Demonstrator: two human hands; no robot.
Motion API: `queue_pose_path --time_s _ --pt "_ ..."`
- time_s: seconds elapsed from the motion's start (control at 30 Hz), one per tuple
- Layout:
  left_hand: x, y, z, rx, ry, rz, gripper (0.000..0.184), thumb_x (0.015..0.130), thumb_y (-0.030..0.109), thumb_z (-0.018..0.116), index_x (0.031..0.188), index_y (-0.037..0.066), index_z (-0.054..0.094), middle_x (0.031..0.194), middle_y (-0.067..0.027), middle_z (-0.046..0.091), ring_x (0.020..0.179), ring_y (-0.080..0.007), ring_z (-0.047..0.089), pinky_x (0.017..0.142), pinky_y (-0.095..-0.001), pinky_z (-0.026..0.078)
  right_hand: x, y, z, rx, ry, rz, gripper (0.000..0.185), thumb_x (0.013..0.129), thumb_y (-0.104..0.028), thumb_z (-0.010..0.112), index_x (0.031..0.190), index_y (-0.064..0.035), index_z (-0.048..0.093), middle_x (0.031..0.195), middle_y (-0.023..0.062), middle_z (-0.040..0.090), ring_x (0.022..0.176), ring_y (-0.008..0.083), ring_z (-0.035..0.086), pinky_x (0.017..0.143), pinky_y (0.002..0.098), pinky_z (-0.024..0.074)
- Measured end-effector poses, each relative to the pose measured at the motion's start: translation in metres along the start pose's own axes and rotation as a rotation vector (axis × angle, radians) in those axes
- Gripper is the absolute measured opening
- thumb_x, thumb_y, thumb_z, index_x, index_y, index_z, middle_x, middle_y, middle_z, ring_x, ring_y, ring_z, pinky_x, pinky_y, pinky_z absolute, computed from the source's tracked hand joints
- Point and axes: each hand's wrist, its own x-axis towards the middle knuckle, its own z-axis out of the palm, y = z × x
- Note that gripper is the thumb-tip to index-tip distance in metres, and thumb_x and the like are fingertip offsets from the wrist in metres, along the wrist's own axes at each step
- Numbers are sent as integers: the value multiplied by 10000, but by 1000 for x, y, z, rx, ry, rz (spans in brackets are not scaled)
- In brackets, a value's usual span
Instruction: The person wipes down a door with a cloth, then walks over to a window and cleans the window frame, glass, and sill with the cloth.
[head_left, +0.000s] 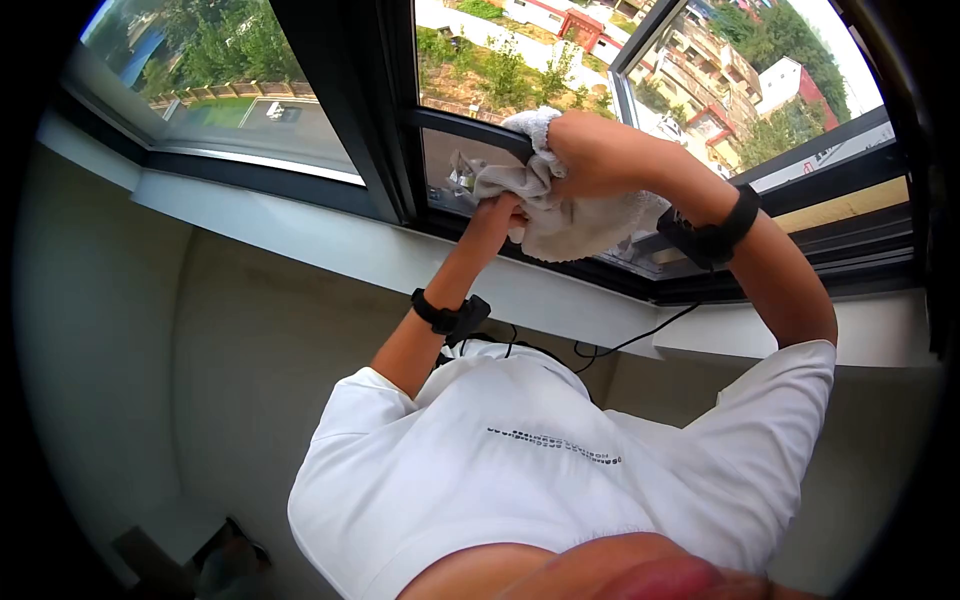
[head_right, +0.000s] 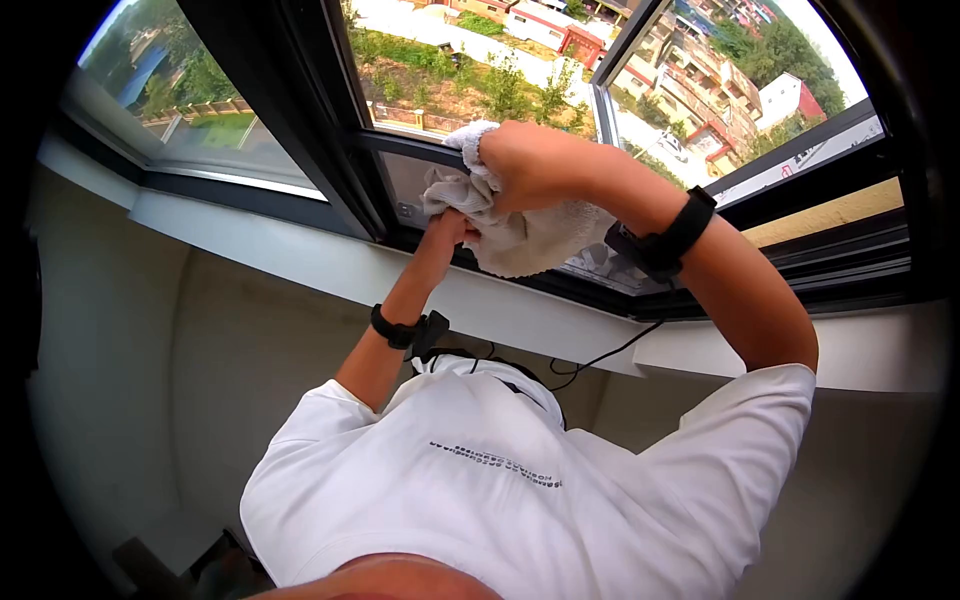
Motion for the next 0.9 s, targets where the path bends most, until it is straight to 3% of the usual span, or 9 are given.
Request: queue_pose_path --time_s 0.03,0.13,0.23,0.33,0.4,0.53,0.73,0.77,0.9 --pt "7 -4 5 -8 -69 -99 433 1050 385 454 1257 26 578 1204 -89 635 1058 -189 640 933 -337 516 -12 7 7 26 37 19 289 713 -134 757 804 106 625 717 260 618 693 434 616 642 450 519" --pt "10 -9 34 94 -192 -141 511 1070 448 363 1242 17 577 1181 -98 642 1037 -209 648 953 -341 513 -56 37 30 10 101 121 302 734 -162 721 817 109 617 711 271 601 712 454 599 651 459 512" --pt "12 -39 45 374 -361 -112 492 1081 381 370 1213 -19 625 1034 -104 682 979 -199 674 923 -343 533 -109 68 59 59 194 277 322 754 -159 697 973 68 637 806 278 631 777 466 597 715 456 517" --pt "-4 -33 71 263 -477 -66 380 1072 247 435 1265 -23 620 1102 -142 699 1031 -198 682 944 -327 535 -163 96 91 2 313 474 264 741 -152 704 873 72 661 799 283 646 809 459 643 741 455 541" --pt "-17 -25 76 289 -403 -28 300 1043 167 487 1225 -8 649 1021 -131 719 950 -179 704 869 -308 559 -188 103 100 33 384 557 278 746 -160 712 899 69 674 805 281 649 823 456 644 750 445 542" --pt "-32 -24 63 406 -369 98 214 985 43 551 1152 -1 677 872 -98 740 796 -144 718 742 -273 575 -195 99 107 99 560 481 262 748 -125 714 942 49 689 814 255 660 831 445 638 748 441 538" --pt "-50 51 33 672 -161 496 184 950 -6 556 1074 -4 692 765 -76 716 745 -126 709 735 -242 543 -176 92 97 41 551 382 249 737 -145 706 875 61 681 783 255 643 778 437 630 708 448 532" --pt "-52 71 31 716 -94 578 178 949 -4 556 1061 -2 694 754 -63 709 728 -124 706 711 -235 530 -171 108 108 -56 549 347 255 722 -163 706 786 77 648 758 258 627 743 437 628 685 451 530" --pt "-44 133 28 804 35 979 151 962 16 566 1026 20 703 804 -75 721 764 -117 697 727 -235 515 -130 86 102 -160 607 347 215 678 -154 703 684 45 622 721 216 630 693 401 653 646 438 541"
